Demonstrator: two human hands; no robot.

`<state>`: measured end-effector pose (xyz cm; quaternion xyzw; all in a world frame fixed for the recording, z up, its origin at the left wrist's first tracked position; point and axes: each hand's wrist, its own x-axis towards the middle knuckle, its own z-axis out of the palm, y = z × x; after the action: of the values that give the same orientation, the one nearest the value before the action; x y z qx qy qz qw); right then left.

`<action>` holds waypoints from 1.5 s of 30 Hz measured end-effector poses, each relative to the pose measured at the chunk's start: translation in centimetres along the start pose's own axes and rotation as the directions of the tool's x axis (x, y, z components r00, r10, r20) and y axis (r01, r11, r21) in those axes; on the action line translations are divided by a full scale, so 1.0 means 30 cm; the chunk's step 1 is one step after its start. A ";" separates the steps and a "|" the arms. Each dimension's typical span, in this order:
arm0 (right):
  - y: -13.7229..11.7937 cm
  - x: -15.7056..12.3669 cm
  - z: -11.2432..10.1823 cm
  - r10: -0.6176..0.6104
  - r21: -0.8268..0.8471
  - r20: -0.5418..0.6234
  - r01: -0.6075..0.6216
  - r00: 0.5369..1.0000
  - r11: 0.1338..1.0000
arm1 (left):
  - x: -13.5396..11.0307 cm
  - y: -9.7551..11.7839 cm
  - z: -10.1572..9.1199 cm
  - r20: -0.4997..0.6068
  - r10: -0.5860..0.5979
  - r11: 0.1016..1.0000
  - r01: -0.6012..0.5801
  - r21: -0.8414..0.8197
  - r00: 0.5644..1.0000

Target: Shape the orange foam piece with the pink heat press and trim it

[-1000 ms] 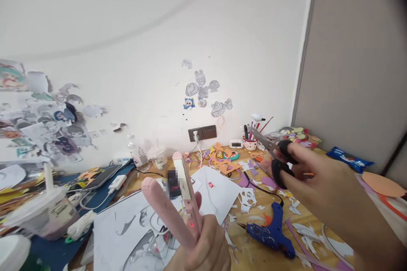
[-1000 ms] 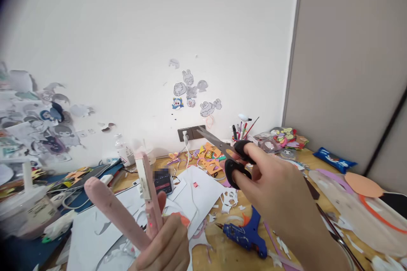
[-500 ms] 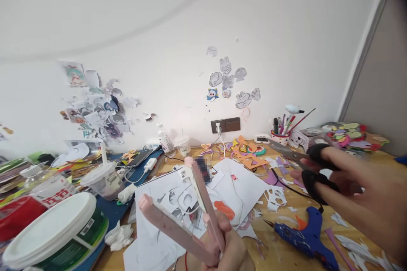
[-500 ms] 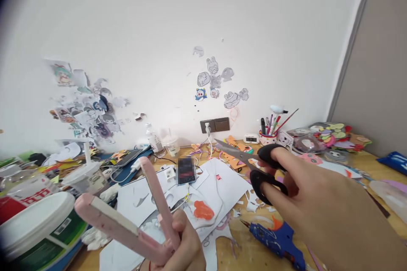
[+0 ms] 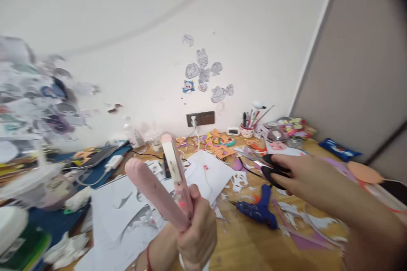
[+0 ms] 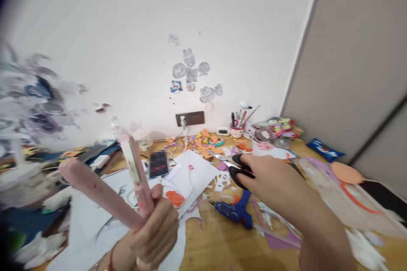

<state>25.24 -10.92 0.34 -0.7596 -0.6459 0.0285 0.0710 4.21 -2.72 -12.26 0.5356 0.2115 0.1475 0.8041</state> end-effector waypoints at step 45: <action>-0.296 0.195 0.114 -0.306 0.934 -0.261 0.320 0.916 0.161 | -0.046 0.304 0.116 -0.252 0.790 0.394 -0.148 0.907 0.559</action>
<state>17.05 -3.51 -1.47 -0.4027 -0.6302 0.3997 0.5301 4.65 -2.64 -2.40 0.7847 0.3449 0.4533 0.2444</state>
